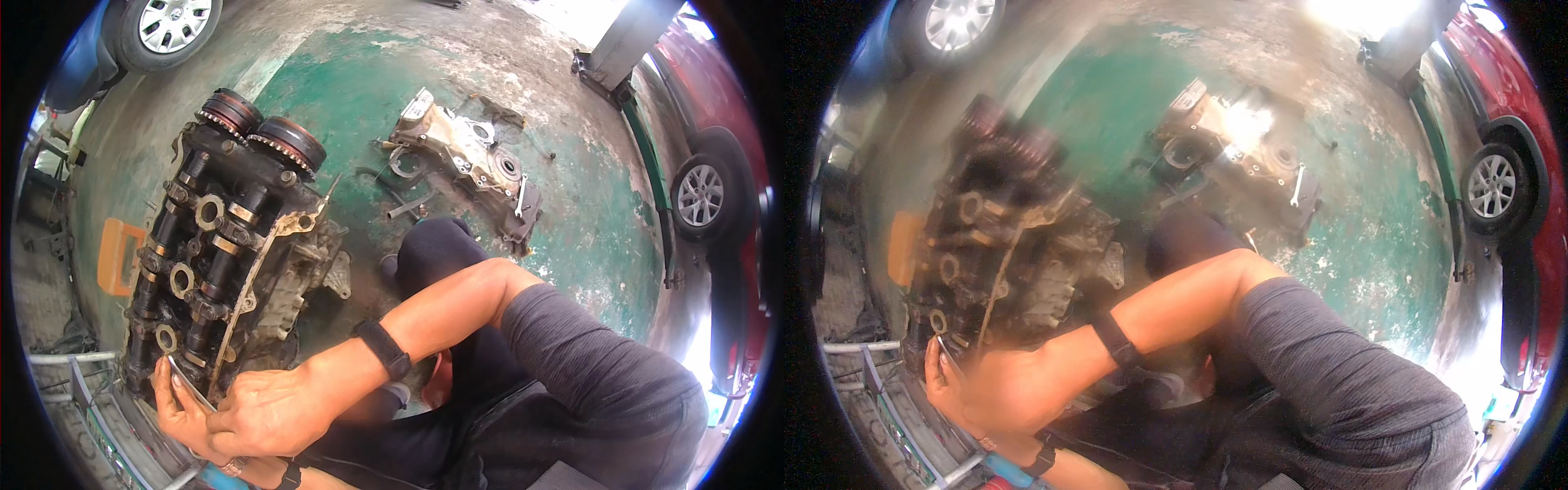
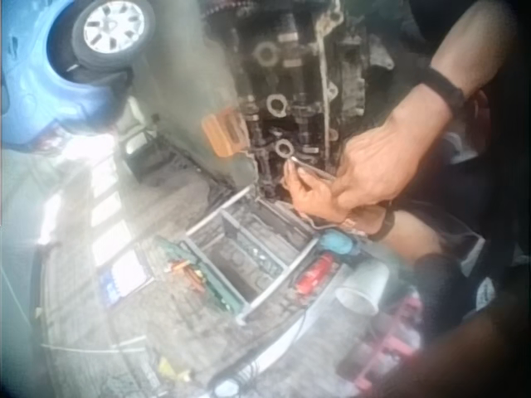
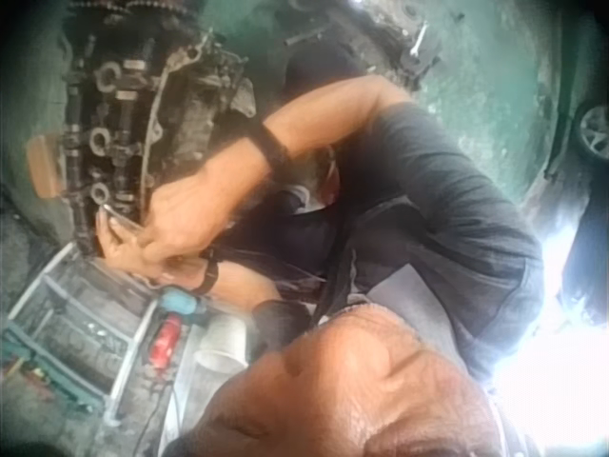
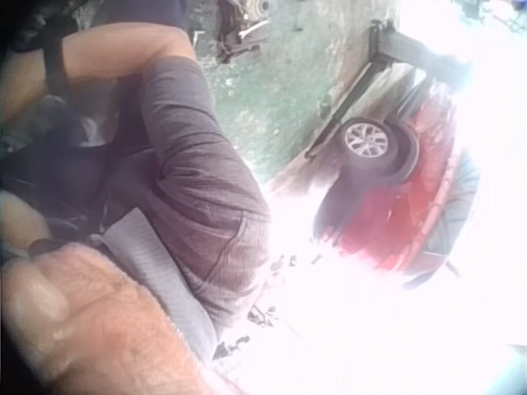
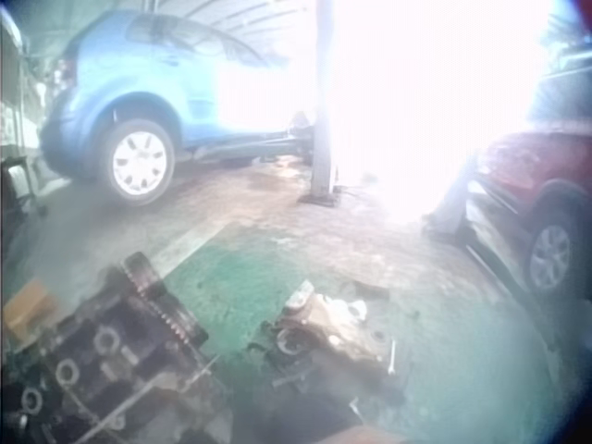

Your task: The person uses a wrench to loosen and remove bolts from a camshaft cap within an engine block, repeatedly fitting the wrench onto the bolts and turning them.

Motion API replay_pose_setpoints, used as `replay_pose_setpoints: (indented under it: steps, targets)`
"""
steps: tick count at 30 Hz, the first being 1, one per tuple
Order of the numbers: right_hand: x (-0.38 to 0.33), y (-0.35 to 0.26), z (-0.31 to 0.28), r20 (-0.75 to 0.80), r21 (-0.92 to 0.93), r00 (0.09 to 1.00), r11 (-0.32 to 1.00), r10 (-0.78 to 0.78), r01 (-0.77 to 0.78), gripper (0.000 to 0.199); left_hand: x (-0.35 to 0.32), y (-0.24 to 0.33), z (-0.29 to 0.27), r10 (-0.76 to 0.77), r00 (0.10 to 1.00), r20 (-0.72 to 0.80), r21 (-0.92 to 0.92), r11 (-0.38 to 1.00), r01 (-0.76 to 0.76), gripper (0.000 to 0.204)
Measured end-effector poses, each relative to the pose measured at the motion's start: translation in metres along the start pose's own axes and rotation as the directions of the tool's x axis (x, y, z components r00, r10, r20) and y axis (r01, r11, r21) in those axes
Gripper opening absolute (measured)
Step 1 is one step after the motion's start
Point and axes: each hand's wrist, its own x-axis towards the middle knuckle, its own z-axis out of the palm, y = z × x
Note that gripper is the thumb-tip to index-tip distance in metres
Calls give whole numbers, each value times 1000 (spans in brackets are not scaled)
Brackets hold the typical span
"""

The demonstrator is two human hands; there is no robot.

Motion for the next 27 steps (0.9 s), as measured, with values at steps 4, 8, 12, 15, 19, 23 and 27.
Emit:
replay_pose_setpoints:
  steps: [4, 8, 12, 15, 19, 23, 27]
  targets:
    - [4, 16, 8, -55, 90, 994, 991, -91, 96, 22, -5, 4, -6, 23, 1000, -17, 87, 996, -21, 26]
    - [17, 12, -40, -151, 229, 955, 948, 257, -219, 16, 0, -3, -2, 71, 997, -20, 271, 961, -63, 27]
    - [22, 24, -70, -179, 497, 830, 777, 528, -387, 30, 1, 10, 9, 209, 971, -115, 204, 962, -183, 27]
    - [22, 29, -79, -158, 570, 727, 663, 668, -485, 35, 3, 5, 9, 247, 956, -157, 176, 960, -220, 27]
    - [26, 29, -72, -176, 654, 726, 630, 665, -419, 32, 2, 3, 8, 255, 944, -209, 60, 967, -247, 31]
    - [25, 33, -62, -158, 696, 753, 613, 639, -373, 34, 4, -4, 10, 306, 930, -202, 40, 952, -304, 27]
    - [19, 45, -63, -103, 607, 815, 685, 570, -402, 36, 5, -1, 12, 327, 913, -244, 30, 944, -329, 22]
